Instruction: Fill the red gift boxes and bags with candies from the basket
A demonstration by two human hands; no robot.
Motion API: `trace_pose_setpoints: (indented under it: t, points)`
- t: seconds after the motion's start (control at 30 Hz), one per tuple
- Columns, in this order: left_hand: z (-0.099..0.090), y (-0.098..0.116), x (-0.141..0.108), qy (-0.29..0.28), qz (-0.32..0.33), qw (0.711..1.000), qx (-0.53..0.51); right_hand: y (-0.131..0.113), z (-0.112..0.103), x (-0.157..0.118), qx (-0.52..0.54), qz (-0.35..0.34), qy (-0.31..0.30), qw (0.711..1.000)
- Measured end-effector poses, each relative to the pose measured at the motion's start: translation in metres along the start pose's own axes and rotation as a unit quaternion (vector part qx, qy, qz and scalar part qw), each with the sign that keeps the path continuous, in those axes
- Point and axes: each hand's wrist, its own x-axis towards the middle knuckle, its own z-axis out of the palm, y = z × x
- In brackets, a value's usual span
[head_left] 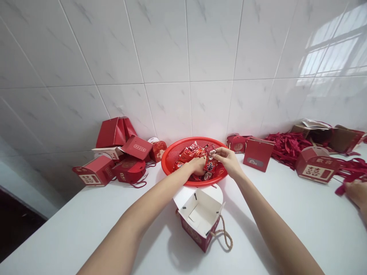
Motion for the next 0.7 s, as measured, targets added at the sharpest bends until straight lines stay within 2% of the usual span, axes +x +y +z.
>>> trace_pose_setpoints:
  t: [0.1,0.23,0.43,0.7]
  points:
    - [-0.007,0.004,-0.002,-0.013,0.008,1.0,-0.02,-0.001,0.0,0.0,0.008,0.0,0.003,1.0]
    - [-0.018,0.0,-0.004,0.005,-0.004,0.998,-0.061,-0.002,-0.002,0.0,0.019,-0.005,0.013,1.0]
    - [-0.034,-0.017,-0.01,0.072,-0.06,0.985,-0.145,-0.001,-0.004,0.001,0.014,-0.019,0.03,0.999]
    - [-0.036,-0.024,-0.009,0.158,-0.103,0.949,-0.252,-0.003,-0.004,0.0,0.004,-0.007,0.02,1.0]
